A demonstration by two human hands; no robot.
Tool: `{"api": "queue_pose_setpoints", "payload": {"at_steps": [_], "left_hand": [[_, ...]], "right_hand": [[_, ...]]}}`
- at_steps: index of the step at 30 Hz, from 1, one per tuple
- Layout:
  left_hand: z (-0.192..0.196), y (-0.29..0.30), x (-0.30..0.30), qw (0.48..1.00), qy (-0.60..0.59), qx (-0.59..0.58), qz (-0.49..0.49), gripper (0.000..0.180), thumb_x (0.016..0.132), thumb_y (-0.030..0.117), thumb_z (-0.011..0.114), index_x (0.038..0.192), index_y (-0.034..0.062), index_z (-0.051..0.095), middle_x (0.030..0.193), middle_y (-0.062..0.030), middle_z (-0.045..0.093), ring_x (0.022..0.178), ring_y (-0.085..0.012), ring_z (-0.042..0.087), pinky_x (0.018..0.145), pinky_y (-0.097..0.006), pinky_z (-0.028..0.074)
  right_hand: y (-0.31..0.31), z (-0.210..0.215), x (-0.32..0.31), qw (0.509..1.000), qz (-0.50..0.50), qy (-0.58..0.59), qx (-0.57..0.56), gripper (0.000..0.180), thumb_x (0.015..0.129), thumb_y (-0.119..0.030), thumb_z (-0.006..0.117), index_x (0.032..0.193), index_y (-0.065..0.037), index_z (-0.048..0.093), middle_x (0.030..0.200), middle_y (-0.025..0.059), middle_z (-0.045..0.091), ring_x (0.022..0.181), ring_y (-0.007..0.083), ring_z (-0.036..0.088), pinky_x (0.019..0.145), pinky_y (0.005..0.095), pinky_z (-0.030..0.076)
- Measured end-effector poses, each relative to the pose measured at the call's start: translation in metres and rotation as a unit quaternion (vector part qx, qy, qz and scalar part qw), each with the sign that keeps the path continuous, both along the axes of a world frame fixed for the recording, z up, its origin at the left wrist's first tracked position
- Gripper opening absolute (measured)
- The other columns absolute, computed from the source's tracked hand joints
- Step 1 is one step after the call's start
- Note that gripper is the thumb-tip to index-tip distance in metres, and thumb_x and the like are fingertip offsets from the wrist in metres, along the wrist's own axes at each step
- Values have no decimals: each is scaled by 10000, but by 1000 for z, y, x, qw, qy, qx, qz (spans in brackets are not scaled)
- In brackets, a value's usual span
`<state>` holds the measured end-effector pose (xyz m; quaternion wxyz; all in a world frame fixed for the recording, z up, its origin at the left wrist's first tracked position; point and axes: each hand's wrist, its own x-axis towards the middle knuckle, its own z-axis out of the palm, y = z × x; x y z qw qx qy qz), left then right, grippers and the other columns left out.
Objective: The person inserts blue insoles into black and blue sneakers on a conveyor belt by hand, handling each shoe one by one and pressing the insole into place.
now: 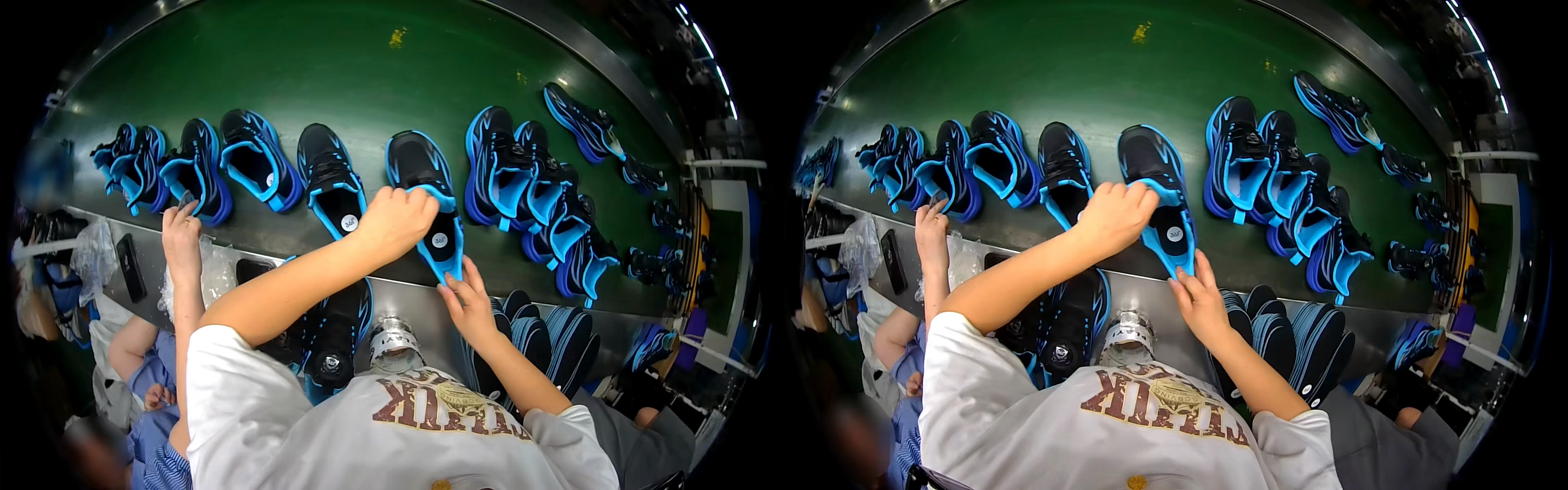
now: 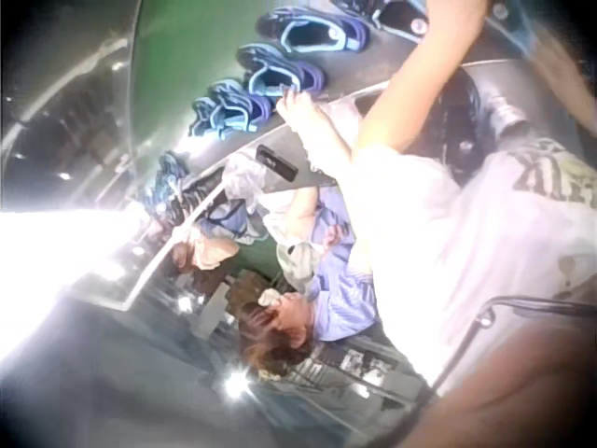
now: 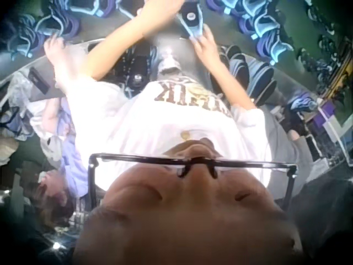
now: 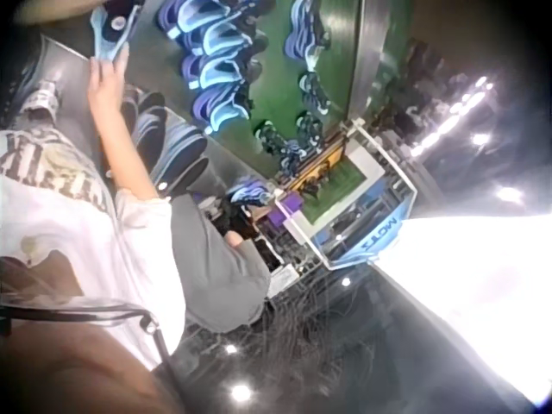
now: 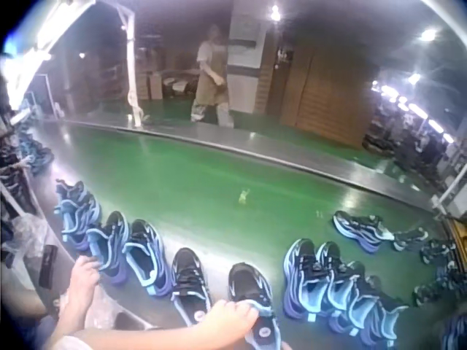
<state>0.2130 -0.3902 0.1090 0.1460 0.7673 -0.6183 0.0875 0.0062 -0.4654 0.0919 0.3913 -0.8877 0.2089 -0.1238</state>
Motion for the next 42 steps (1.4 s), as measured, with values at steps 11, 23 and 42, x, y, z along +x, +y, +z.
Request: {"api": "queue_pose_setpoints", "payload": {"at_steps": [11, 23, 42], "left_hand": [[-20, -20, 61, 981, -137, 54, 126, 330, 800, 247, 508, 1034, 20, 459, 770, -52, 506, 606, -186, 564, 542, -315, 434], [3, -36, 73, 964, 180, 105, 165, 218, 835, 258, 472, 925, 61, 502, 947, -171, 556, 878, -357, 544, 729, -428, 438], [42, -95, -7, 689, 697, -62, 189, 168, 856, 183, 480, 963, 101, 379, 630, -9, 427, 414, -68, 329, 366, -211, 243]], "right_hand": [[4, 48, 67, 979, 101, -60, -167, 258, 765, -133, 552, 1005, -38, 545, 1075, 205, 518, 857, 328, 565, 732, 363, 468], [7, 342, -35, 969, 178, -140, -94, 77, 755, -223, 616, 816, -176, 621, 887, 92, 613, 780, 212, 519, 661, 280, 452], [36, 70, -209, 941, -155, 278, -116, 508, 676, -254, 654, 1103, -42, 479, 1151, 184, 426, 1008, 356, 434, 833, 408, 368]]}}
